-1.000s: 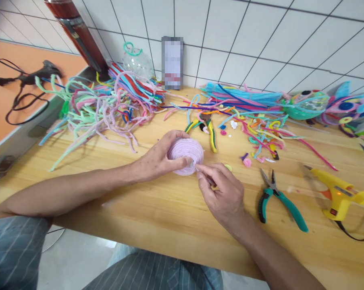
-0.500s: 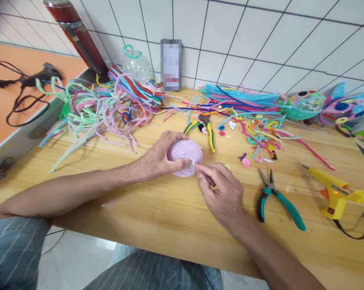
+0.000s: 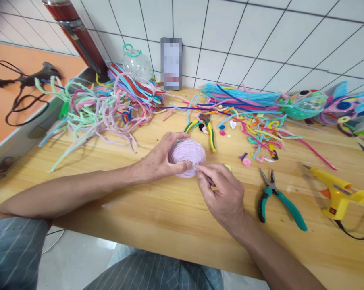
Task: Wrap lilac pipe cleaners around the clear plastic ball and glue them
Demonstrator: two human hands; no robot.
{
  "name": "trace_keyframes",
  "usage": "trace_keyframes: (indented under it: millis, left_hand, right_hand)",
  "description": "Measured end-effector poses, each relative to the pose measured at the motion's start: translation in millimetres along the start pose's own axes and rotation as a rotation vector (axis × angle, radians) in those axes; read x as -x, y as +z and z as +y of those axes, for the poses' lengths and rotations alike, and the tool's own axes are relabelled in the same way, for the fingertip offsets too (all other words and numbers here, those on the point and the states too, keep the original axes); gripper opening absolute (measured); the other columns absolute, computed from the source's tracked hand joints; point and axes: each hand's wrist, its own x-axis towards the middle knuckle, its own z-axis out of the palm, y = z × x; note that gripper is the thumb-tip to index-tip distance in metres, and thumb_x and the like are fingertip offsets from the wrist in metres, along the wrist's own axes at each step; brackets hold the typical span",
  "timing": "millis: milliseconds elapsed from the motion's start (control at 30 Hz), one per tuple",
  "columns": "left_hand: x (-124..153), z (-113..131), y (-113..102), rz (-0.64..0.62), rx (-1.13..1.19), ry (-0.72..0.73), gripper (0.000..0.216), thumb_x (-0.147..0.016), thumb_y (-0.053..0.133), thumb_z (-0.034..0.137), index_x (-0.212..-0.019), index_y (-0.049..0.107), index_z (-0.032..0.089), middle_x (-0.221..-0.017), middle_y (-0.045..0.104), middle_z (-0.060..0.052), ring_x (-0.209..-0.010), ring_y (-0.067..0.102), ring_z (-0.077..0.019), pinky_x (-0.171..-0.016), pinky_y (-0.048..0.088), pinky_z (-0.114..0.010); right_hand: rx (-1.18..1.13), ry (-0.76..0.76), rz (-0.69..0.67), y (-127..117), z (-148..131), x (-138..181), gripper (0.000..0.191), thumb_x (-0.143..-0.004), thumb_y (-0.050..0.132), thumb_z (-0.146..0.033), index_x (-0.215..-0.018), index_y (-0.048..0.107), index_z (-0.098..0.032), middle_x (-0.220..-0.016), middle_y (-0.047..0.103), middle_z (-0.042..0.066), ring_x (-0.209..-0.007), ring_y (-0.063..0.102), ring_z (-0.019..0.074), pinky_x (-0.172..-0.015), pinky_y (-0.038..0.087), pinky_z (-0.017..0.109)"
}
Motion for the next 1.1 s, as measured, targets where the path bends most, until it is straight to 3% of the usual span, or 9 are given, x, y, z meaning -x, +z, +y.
trace_keyframes:
  millis: [167, 700, 1100]
  left_hand:
    - [-0.9, -1.8, 0.4, 0.005, -0.07, 0.035, 0.065, -0.083, 0.078, 0.043, -0.139, 0.051, 0.023, -0.138, 0.062, -0.012, -0.136, 0.055, -0.0309, -0.12, 0.048, -0.053]
    - [1.4, 0.8, 0.6, -0.008, 0.003, 0.003, 0.066, -0.085, 0.078, 0.051, -0.137, 0.049, 0.023, -0.137, 0.058, -0.014, -0.135, 0.053, -0.0316, -0.119, 0.049, -0.054]
    - [1.0, 5.9, 1.5, -0.004, 0.065, -0.062, 0.069, -0.08, 0.08, 0.047, -0.134, 0.047, 0.02, -0.141, 0.057, -0.016, -0.132, 0.058, -0.0319, -0.116, 0.05, -0.052]
  right_hand:
    - [-0.012, 0.001, 0.01, 2.0, 1.2, 2.3, 0.028, -0.093, 0.069, -0.007, -0.111, 0.077, -0.026, -0.088, 0.076, 0.0, -0.063, 0.066, 0.0101, -0.061, 0.054, 0.025]
    - [-0.003, 0.029, 0.018, 1.4, -3.5, -0.4, 0.025, -0.094, 0.068, -0.01, -0.109, 0.077, -0.027, -0.086, 0.078, 0.0, -0.063, 0.069, 0.0118, -0.06, 0.056, 0.026]
    - [-0.019, 0.056, 0.009, 1.3, -3.7, -1.5, 0.015, -0.095, 0.068, -0.013, -0.1, 0.074, -0.026, -0.079, 0.076, -0.002, -0.059, 0.066, 0.0112, -0.057, 0.055, 0.025]
